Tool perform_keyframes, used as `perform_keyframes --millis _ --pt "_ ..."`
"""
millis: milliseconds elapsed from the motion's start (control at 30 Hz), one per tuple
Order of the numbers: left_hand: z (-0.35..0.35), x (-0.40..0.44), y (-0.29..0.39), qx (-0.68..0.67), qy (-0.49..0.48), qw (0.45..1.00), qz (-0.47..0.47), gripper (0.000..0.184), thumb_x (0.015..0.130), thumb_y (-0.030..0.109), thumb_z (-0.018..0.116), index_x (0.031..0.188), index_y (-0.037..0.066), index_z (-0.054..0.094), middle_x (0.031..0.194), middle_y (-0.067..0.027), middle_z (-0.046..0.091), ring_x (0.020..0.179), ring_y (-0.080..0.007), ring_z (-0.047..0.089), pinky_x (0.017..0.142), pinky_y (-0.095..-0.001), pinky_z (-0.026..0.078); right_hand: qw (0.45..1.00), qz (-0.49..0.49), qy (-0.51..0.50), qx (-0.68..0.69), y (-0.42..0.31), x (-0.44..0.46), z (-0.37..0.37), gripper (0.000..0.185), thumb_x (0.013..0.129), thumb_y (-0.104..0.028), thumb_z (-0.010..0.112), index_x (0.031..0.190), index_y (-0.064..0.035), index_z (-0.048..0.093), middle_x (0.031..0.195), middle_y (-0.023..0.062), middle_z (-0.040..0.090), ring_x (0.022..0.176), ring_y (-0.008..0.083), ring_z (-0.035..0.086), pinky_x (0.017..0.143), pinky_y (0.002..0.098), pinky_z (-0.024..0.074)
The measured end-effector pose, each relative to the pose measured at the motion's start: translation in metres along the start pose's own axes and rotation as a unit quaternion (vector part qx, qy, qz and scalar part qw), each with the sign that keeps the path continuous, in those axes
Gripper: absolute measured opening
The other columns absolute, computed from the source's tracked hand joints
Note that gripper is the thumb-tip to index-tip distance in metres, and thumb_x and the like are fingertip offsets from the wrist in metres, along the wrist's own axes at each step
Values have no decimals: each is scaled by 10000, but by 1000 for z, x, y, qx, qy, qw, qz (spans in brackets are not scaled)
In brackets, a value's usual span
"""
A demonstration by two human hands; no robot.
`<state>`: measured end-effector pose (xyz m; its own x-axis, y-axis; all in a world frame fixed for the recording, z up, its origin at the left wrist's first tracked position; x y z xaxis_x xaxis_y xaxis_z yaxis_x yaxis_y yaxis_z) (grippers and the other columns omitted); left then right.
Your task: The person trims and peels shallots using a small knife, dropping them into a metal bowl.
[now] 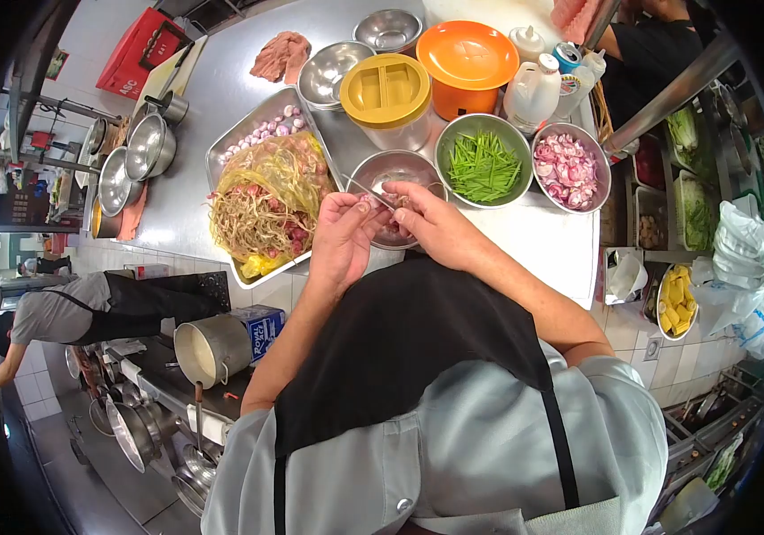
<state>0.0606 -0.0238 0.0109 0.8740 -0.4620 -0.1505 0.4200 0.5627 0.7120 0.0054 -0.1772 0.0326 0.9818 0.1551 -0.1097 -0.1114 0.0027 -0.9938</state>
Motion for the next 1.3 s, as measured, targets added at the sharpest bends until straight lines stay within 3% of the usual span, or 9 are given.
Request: perform_keyframes --millis 100,400,500,600,700,900,1300 --pt "0 0 1 36 8 999 17 150 1019 -15 630 1127 37 539 1130 -168 714 1094 -286 713 1020 -454 574 999 14 -9 -29 -11 -3 2 480 1072 -120 562 1529 -9 464 1305 227 663 1160 279 668 990 397 522" --pt "-3 0 2 33 1 999 38 150 1020 -10 634 1112 48 530 1144 -166 712 1090 -277 703 997 -454 570 990 -76 23 -115 -22 -3 -1 400 1074 -84 552 1462 11 554 1261 167 675 1134 233 666 983 362 521" --pt "-1 0 2 23 -1 999 23 127 1033 16 618 1126 51 540 1147 -157 714 1088 -272 702 997 -447 565 999 -28 16 -11 -9 1 -2 398 1087 -96 539 1472 1 556 1168 116 687 1034 184 656 909 325 536" --pt "6 0 3 4 -5 1000 -8 118 1038 26 609 1143 56 567 1124 -150 725 1058 -261 713 949 -423 587 994 37 7 107 7 7 -1 404 1123 -131 504 1521 -78 548 912 -5 606 751 68 543 636 230 457" --pt "2 0 -1 -22 -13 999 -35 145 1042 43 599 1186 54 586 1122 -152 729 1047 -267 719 910 -408 591 990 86 13 110 3 2 -5 401 1134 -165 492 1525 -98 549 865 -31 569 660 30 463 538 198 369" --pt "-5 3 -6 -42 -4 998 -45 186 1038 56 608 1224 47 606 1119 -140 728 1026 -250 715 905 -386 580 980 146 -11 134 -9 -7 -3 429 1125 -240 521 1538 -123 516 815 -45 545 600 32 432 491 203 330" --pt "-4 -1 -8 -85 -42 992 -84 206 1046 64 588 1246 33 624 1081 -108 725 974 -211 702 866 -354 581 973 171 -22 152 0 -8 -2 384 1129 -229 504 1506 -176 546 790 -54 520 560 32 384 475 205 290"
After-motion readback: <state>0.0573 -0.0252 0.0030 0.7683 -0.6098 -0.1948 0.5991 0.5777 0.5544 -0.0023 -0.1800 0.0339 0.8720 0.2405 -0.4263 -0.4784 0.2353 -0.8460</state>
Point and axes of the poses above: each hand's wrist, its own x-axis towards the middle knuckle, its own z-axis out of the palm, y = z × x, the point moved 7 cm from there along x, towards the middle knuckle
